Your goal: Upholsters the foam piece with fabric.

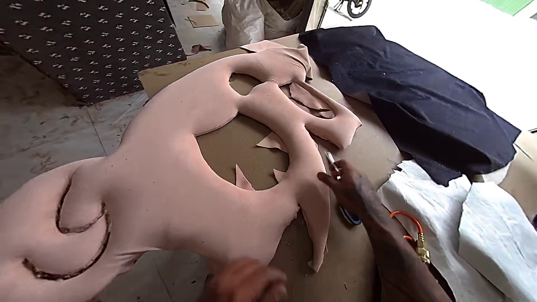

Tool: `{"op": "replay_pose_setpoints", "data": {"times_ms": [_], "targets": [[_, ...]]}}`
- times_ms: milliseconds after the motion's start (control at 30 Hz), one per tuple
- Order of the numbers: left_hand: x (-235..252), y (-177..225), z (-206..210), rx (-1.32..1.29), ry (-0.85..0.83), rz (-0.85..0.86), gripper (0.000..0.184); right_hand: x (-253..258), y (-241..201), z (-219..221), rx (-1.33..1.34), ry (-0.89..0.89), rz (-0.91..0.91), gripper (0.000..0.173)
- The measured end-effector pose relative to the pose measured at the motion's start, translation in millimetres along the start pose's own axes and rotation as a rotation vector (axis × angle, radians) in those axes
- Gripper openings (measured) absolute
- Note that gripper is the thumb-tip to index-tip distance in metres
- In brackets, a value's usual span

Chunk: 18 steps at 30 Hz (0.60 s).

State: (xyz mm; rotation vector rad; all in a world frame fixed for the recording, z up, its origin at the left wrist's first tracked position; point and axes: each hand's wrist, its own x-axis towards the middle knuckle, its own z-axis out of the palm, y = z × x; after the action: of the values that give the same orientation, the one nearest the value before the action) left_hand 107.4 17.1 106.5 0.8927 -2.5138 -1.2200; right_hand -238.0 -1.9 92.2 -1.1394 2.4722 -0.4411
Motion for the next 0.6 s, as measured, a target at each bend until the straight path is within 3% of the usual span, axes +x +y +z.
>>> {"op": "replay_pose_setpoints", "data": {"times_ms": [100, 233, 300, 367, 467, 600], "targets": [[62.5, -43.2, -25.9, 0.385, 0.318, -0.024, 0.040, 9.2, 22.6, -32.4, -0.113, 0.174, 0.031, 0.059], [132.8, -60.4, 0.1, 0.470, 0.211, -0.120, 0.058, 28.4, 70.3, -54.1, -0.197, 0.300, -0.009, 0.067], [145.7, -58.4, 17.9, 0.536, 0.187, -0.111, 0.058, -14.1, 81.9, -71.3, -0.266, 0.347, -0.075, 0.067], [140.5, -57.3, 27.4, 0.574, 0.200, -0.100, 0.058, -88.1, 103.5, -80.5, -0.382, 0.315, -0.007, 0.067], [116.1, -51.0, 38.3, 0.597, 0.216, -0.098, 0.058, -183.2, 157.5, -62.4, -0.360, 0.057, 0.301, 0.095], [79.0, -34.0, 59.2, 0.564, 0.169, -0.116, 0.066, -233.4, 191.1, -28.7, -0.117, 0.033, 0.520, 0.110]]}}
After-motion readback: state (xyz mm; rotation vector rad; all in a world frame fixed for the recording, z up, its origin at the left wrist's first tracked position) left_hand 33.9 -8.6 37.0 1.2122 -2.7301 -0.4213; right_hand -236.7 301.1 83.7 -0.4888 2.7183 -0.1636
